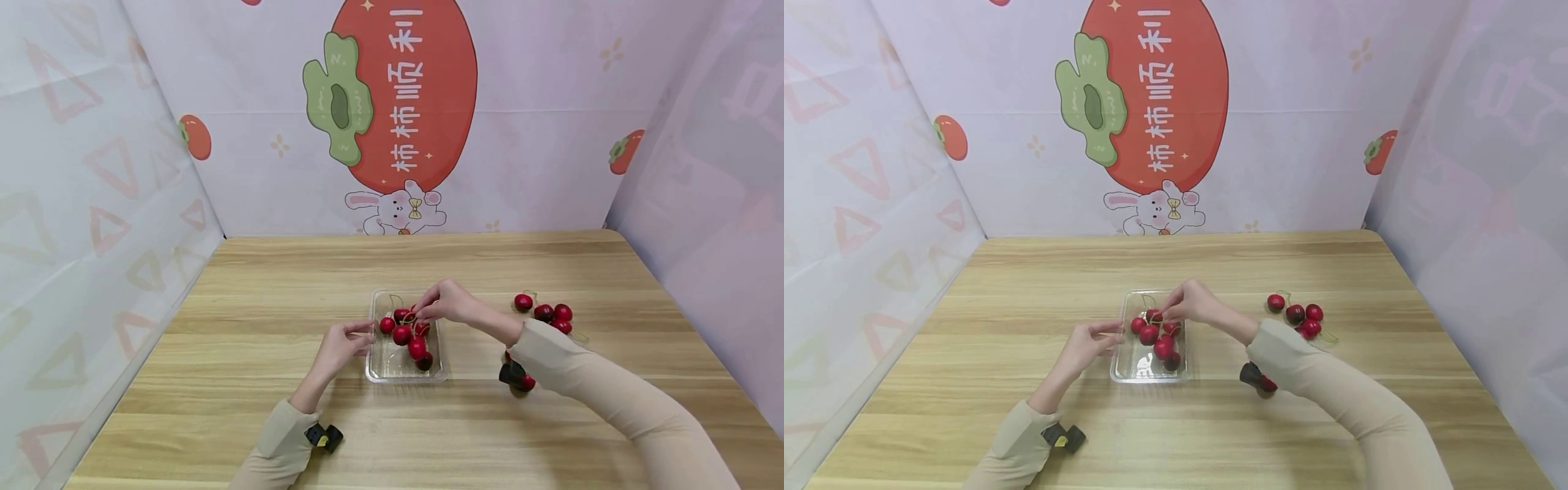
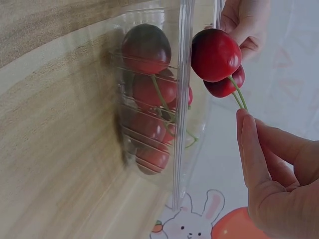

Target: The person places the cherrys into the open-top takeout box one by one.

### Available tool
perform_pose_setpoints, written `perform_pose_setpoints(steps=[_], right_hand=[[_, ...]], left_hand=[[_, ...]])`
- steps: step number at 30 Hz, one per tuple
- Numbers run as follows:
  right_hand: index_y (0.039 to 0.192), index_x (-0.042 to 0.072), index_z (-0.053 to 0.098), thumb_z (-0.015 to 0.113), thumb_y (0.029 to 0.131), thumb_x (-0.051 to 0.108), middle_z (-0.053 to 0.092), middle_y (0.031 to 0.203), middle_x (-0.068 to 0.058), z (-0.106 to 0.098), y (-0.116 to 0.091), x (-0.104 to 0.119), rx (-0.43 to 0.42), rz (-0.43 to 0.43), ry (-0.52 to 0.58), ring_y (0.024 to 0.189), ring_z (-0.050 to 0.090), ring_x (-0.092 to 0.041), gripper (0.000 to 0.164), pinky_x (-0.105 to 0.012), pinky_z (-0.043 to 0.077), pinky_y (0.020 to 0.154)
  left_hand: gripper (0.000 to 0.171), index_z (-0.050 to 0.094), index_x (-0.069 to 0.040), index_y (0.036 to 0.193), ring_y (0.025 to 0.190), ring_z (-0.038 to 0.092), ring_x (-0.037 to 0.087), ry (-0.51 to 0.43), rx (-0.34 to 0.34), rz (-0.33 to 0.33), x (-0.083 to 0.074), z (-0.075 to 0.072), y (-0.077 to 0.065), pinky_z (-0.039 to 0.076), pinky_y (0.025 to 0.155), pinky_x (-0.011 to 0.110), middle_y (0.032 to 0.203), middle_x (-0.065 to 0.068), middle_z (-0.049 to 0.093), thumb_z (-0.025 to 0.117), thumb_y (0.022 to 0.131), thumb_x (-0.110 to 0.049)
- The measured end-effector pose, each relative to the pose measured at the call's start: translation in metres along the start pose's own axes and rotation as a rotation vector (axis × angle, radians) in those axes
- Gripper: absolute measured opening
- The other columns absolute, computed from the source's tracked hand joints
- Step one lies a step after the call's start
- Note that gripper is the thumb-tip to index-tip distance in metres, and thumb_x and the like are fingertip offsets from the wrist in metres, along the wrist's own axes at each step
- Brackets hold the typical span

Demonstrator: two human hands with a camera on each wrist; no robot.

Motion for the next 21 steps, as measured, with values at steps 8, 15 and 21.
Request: perform_pose_setpoints(steps=[8, 15, 21], right_hand=[[0.084, -0.014, 0.065, 0.062, 0.076, -0.008, 0.066, 0.077, -0.022, 0.008, 0.006, -0.002, -0.001, 0.031, 0.020, 0.072, 0.065, -0.030, 0.011, -0.041, 0.055, 0.071], [0.083, -0.015, 0.064, 0.062, 0.075, -0.009, 0.064, 0.078, -0.025, 0.017, 0.007, -0.003, 0.009, 0.049, 0.018, 0.073, 0.065, -0.031, 0.010, -0.040, 0.056, 0.070], [0.083, -0.015, 0.064, 0.063, 0.075, -0.008, 0.065, 0.076, -0.022, 0.020, 0.008, -0.003, 0.020, 0.044, -0.014, 0.068, 0.065, -0.026, 0.011, -0.039, 0.056, 0.068]], left_hand=[[0.031, 0.057, 0.009, 0.109, 0.083, 0.062, 0.032, 0.008, 0.004, 0.001, -0.001, 0.000, 0.000, 0.057, 0.062, 0.028, 0.103, 0.026, 0.059, 0.059, 0.078, 0.006], [0.031, 0.058, 0.008, 0.109, 0.083, 0.062, 0.032, 0.001, -0.006, -0.010, 0.000, 0.000, 0.000, 0.058, 0.063, 0.029, 0.102, 0.025, 0.060, 0.059, 0.078, 0.007], [0.031, 0.058, 0.008, 0.109, 0.084, 0.062, 0.032, -0.004, -0.007, -0.007, -0.001, 0.000, -0.001, 0.058, 0.063, 0.030, 0.102, 0.025, 0.060, 0.059, 0.078, 0.007]])
Point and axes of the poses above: each hand's wrist, its own y-axis towards the middle knuckle, its own z-axis out of the palm, x = y × z, the point moved 3 cm from there along y, towards the middle knuckle
